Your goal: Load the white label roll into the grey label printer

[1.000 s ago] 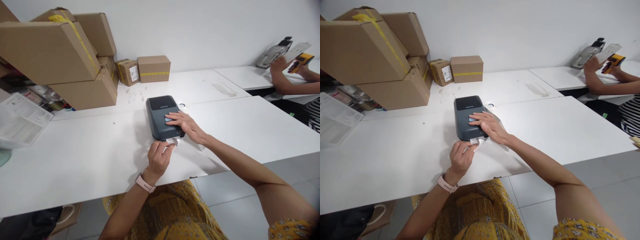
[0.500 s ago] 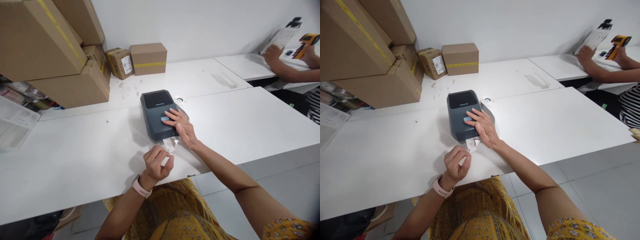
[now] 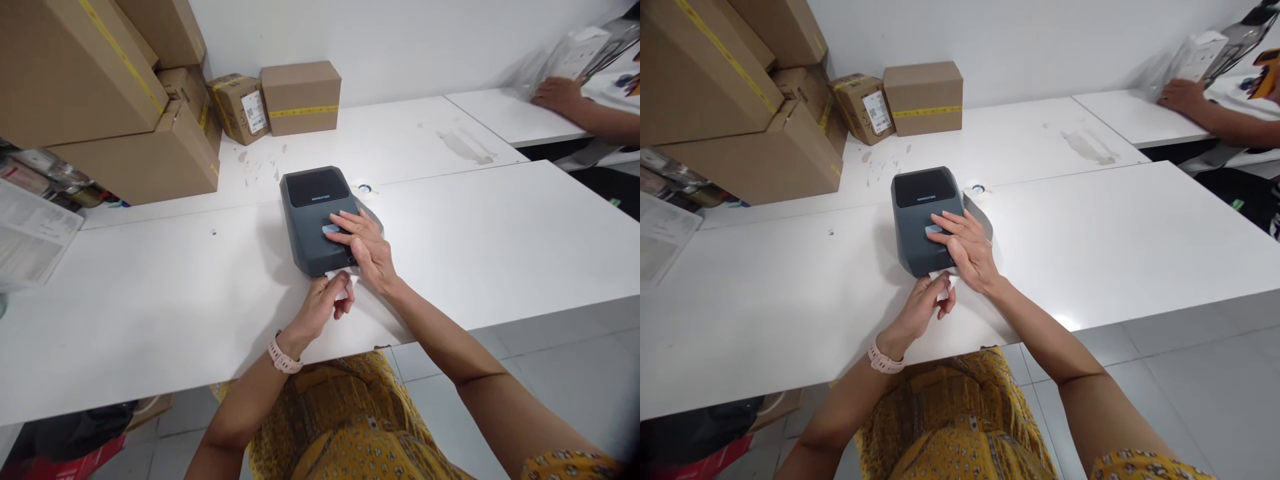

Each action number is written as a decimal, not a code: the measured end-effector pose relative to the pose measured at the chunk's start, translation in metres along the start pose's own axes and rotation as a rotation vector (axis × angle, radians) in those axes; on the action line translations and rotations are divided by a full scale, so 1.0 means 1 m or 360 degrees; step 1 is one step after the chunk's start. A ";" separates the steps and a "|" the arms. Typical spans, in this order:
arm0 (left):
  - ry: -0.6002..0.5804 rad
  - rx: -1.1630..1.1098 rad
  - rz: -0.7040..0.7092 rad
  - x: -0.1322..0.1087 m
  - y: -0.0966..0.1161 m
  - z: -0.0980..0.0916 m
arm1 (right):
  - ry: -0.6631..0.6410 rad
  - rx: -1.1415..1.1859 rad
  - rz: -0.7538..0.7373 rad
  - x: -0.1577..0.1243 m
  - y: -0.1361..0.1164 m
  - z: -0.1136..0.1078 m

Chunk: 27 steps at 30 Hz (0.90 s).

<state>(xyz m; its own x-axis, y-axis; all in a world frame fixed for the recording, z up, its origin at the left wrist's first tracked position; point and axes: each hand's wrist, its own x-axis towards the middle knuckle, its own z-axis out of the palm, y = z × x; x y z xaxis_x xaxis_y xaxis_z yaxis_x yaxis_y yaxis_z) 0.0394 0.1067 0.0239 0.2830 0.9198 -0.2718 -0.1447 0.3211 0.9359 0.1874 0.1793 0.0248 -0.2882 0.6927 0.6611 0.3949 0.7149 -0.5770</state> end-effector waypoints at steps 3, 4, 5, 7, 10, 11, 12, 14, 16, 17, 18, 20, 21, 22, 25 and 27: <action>-0.0044 -0.0011 0.0014 -0.001 0.002 0.002 | 0.0002 0.0005 0.0007 0.000 0.000 0.000; -0.0050 -0.0008 0.0010 0.000 0.002 0.001 | 0.0007 0.0006 0.0006 0.000 0.000 0.000; -0.0050 0.0002 0.0008 0.000 0.001 0.000 | 0.0012 0.0007 -0.0002 0.000 0.000 0.000; -0.0052 0.0063 0.0018 -0.001 -0.001 -0.002 | 0.0017 0.0000 -0.0026 0.000 0.000 -0.001; -0.0171 0.0314 0.0055 -0.006 -0.002 -0.006 | 0.0004 -0.0067 -0.0031 0.000 -0.002 -0.001; -0.0224 0.0436 0.0103 -0.010 -0.002 -0.007 | -0.0010 -0.0103 -0.0027 0.000 -0.003 -0.001; -0.0257 0.0562 0.0194 -0.014 0.000 -0.007 | -0.0027 -0.0140 -0.0025 0.000 -0.005 -0.001; -0.0231 0.0782 0.0513 -0.024 0.006 -0.007 | -0.0060 -0.0213 -0.0032 0.002 -0.009 -0.001; -0.0114 0.0930 0.0936 -0.033 0.017 -0.010 | -0.0093 -0.0282 -0.0025 0.006 -0.013 -0.003; -0.0034 0.0971 0.1134 -0.036 0.024 -0.013 | -0.0115 -0.0305 -0.0013 0.009 -0.015 -0.004; 0.0054 0.0991 0.1309 -0.038 0.032 -0.017 | -0.0142 -0.0314 0.0004 0.012 -0.017 -0.005; 0.0276 0.0990 0.1549 -0.036 0.047 -0.029 | -0.0194 -0.0309 0.0034 0.021 -0.019 -0.008; 0.0416 0.0966 0.1614 -0.032 0.054 -0.036 | -0.0210 -0.0307 0.0036 0.025 -0.019 -0.010; 0.0570 0.0930 0.1644 -0.026 0.059 -0.044 | -0.0221 -0.0313 0.0030 0.030 -0.018 -0.011; 0.0993 0.0777 0.1606 -0.004 0.063 -0.067 | -0.0278 -0.0355 -0.0026 0.039 -0.013 -0.014; 0.1123 0.0692 0.1487 0.008 0.058 -0.076 | -0.0332 -0.0365 -0.0061 0.042 -0.010 -0.015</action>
<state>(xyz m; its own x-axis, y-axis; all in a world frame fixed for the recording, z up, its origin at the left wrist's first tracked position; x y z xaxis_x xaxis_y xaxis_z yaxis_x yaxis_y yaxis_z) -0.0389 0.1495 0.0594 -0.3484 0.7192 0.6011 0.3467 -0.4969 0.7955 0.1842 0.2001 0.0657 -0.4702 0.6872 0.5538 0.5598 0.7173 -0.4148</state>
